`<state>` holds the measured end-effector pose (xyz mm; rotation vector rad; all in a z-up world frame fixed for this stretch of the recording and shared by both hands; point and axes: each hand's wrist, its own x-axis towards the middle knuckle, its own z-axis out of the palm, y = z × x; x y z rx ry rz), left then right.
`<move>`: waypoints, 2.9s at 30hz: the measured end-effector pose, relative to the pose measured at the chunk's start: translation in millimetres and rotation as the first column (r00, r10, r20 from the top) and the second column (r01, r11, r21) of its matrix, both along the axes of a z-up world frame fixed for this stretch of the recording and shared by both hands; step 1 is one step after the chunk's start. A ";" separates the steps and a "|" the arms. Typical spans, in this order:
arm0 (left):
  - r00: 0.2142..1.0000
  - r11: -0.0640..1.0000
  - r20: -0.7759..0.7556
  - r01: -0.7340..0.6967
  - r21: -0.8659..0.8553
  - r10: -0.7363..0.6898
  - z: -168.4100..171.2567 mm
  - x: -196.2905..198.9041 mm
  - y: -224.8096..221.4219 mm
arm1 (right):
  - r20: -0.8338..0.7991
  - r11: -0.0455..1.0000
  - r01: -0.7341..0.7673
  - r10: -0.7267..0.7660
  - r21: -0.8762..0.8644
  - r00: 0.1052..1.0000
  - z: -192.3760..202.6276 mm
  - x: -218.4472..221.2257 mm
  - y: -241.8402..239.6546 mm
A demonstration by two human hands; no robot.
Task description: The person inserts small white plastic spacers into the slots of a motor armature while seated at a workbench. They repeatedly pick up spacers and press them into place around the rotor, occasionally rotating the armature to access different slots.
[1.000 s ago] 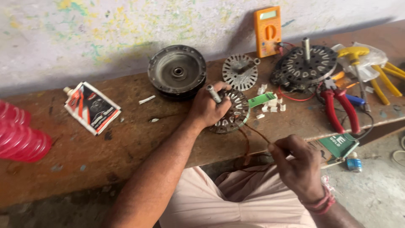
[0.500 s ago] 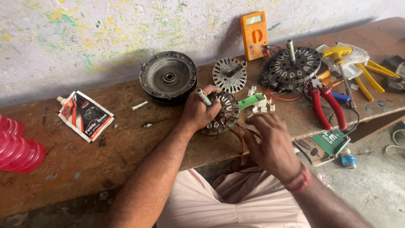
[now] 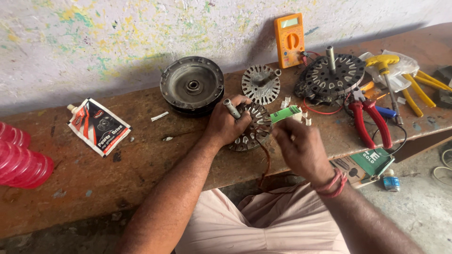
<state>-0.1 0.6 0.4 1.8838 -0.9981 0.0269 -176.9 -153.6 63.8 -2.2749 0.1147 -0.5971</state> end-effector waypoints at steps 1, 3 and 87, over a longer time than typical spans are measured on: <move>1.000 1.000 0.013 -0.001 -0.010 0.001 0.2 -1.1 1.9 | 0.003 1.000 0.017 -0.017 0.014 1.000 4.9 1.4 1.4; 0.999 0.999 0.046 0.008 -0.036 -0.006 3.1 -1.1 -0.2 | 0.058 0.999 -0.029 0.032 -0.040 0.998 15.8 0.3 3.9; 0.988 0.996 -0.146 -0.042 0.081 0.054 30.2 -93.0 73.7 | -0.730 0.897 0.439 -0.266 0.051 0.629 -384.0 -19.2 -100.5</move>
